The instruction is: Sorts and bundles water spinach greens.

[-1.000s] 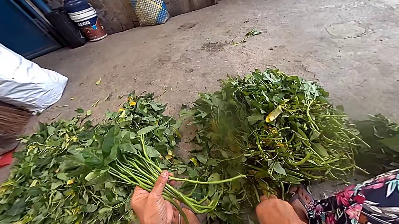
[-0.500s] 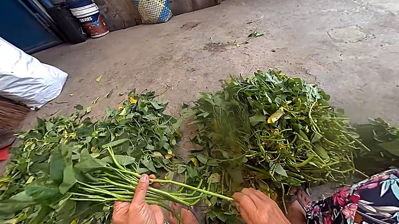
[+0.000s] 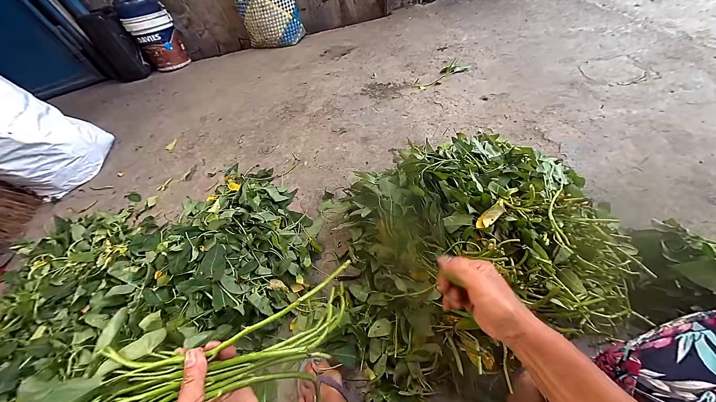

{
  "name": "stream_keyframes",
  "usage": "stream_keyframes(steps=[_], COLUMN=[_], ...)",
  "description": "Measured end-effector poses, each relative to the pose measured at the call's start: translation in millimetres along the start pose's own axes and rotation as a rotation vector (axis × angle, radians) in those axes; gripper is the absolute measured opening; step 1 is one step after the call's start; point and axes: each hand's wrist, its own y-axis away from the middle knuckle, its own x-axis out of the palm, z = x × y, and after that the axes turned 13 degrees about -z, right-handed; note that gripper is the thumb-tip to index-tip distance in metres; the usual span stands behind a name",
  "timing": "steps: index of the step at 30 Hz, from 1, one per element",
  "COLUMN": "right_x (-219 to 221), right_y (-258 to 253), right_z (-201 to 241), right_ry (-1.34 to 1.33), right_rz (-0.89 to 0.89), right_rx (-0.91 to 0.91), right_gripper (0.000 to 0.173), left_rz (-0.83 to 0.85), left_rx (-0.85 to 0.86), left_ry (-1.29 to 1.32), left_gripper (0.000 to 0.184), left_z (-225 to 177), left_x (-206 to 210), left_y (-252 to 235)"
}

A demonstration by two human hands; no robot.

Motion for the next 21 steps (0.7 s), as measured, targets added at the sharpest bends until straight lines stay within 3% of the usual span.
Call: stream_keyframes(steps=[2,3,6,9,12,15,18,21], right_x=[9.3,23.6,61.4,71.1,65.5,48.9,38.6,35.6], right_y=[-8.5,-14.8,-36.1,-58.3,-58.3,-48.9,-34.4,-19.3], right_z=[-16.0,-27.0,-69.5,-98.1,-90.5,-75.7,-67.1,-46.5], right_ry=[0.671,0.955,1.518,1.674,1.402,0.835,0.207,-0.183], right_rz=[0.366,0.428,0.346,0.307,0.191,0.063,-0.025,-0.086], right_rx=[-0.099,-0.125,-0.196,-0.227,-0.129,-0.034,0.007,0.037], right_gripper=[0.031,0.036,0.037,0.035,0.032,0.033,0.019,0.016], left_rz=[0.069,0.097,0.134,0.185,0.200,0.180,0.205,0.307], left_rx=[-0.134,-0.198,-0.338,-0.382,-0.346,-0.319,-0.327,-0.361], left_ry=[-0.011,-0.010,-0.046,-0.079,-0.145,-0.209,-0.222,-0.229], left_gripper=[0.015,0.016,0.014,0.016,0.017,0.020,0.023,0.027], left_z=[8.5,14.2,30.6,37.8,37.3,39.0,44.8,47.3], left_x=[-0.3,-0.5,-1.6,-3.0,-2.1,-1.9,-2.1,-2.6], left_y=[6.2,8.8,17.6,20.2,18.9,15.7,16.4,24.0])
